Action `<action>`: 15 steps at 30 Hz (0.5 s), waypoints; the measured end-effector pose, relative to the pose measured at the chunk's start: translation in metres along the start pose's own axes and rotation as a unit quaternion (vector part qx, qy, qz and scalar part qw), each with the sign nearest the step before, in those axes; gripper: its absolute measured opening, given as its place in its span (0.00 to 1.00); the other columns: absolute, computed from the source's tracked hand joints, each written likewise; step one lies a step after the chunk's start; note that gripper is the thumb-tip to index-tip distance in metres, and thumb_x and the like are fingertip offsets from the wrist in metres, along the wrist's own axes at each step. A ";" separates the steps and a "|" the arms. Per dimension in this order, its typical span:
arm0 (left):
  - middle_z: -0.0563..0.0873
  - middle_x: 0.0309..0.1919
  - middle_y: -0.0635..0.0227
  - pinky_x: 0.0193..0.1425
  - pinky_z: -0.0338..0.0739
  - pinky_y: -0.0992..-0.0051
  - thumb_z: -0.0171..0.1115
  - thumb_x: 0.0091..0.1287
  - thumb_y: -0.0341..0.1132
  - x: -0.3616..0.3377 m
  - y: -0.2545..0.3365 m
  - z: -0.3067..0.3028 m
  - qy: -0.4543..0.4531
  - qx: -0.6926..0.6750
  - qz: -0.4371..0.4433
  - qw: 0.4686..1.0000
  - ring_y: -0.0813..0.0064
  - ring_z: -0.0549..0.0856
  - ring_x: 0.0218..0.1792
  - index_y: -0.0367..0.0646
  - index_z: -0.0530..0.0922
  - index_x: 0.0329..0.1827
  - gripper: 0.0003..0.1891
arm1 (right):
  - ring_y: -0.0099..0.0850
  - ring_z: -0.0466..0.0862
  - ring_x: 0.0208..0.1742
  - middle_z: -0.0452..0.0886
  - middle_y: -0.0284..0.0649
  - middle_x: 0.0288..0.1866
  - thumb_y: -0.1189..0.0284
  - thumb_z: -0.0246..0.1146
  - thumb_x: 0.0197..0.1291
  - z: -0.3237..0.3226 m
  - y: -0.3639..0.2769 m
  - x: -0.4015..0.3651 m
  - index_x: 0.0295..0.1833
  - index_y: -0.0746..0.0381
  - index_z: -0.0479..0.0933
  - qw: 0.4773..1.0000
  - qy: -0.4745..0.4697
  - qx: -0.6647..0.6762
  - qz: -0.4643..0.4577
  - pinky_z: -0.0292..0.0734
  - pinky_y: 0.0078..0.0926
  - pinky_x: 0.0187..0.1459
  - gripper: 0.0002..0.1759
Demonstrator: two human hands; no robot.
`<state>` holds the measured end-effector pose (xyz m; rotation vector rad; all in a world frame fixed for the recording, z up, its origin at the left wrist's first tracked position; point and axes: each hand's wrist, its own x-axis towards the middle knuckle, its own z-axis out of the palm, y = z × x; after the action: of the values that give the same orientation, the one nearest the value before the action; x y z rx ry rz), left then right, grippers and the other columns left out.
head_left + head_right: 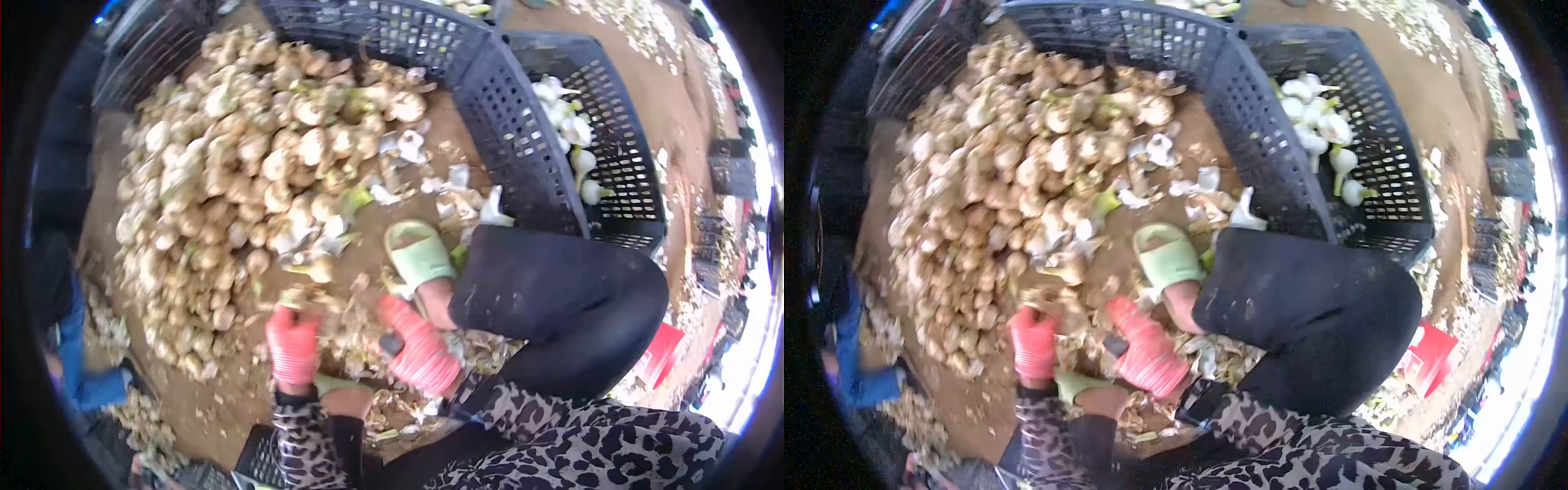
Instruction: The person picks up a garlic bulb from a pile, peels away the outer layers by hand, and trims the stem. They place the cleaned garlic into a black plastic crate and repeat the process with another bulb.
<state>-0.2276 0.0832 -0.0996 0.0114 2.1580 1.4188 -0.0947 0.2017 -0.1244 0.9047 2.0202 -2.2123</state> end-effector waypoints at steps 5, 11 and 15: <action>0.75 0.50 0.50 0.55 0.70 0.68 0.69 0.40 0.28 -0.122 0.019 0.019 -0.027 0.073 -0.023 0.997 0.58 0.75 0.52 0.34 0.71 0.52 0.31 | 0.46 0.78 0.42 0.78 0.50 0.37 0.64 0.66 0.45 0.005 -0.016 -0.024 0.38 0.65 0.76 0.997 -0.071 -0.036 -0.003 0.72 0.37 0.44 0.18; 0.77 0.49 0.55 0.52 0.71 0.71 0.68 0.46 0.31 -0.200 0.005 0.023 0.137 0.147 0.124 0.972 0.64 0.78 0.48 0.32 0.67 0.57 0.32 | 0.48 0.78 0.37 0.78 0.50 0.34 0.73 0.62 0.49 0.008 -0.033 -0.065 0.35 0.66 0.76 0.966 -0.194 -0.144 -0.095 0.72 0.36 0.38 0.09; 0.71 0.55 0.56 0.60 0.65 0.71 0.64 0.44 0.28 -0.232 0.009 0.011 0.107 -0.143 -0.003 0.984 0.63 0.71 0.56 0.35 0.69 0.56 0.31 | 0.46 0.78 0.34 0.78 0.50 0.32 0.72 0.58 0.54 0.013 -0.063 -0.091 0.38 0.64 0.77 0.943 -0.221 -0.210 -0.134 0.71 0.35 0.37 0.08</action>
<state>-0.0282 0.0274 0.0064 -0.2640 2.0949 1.7848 -0.0476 0.1671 -0.0294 0.0831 2.3306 -1.7456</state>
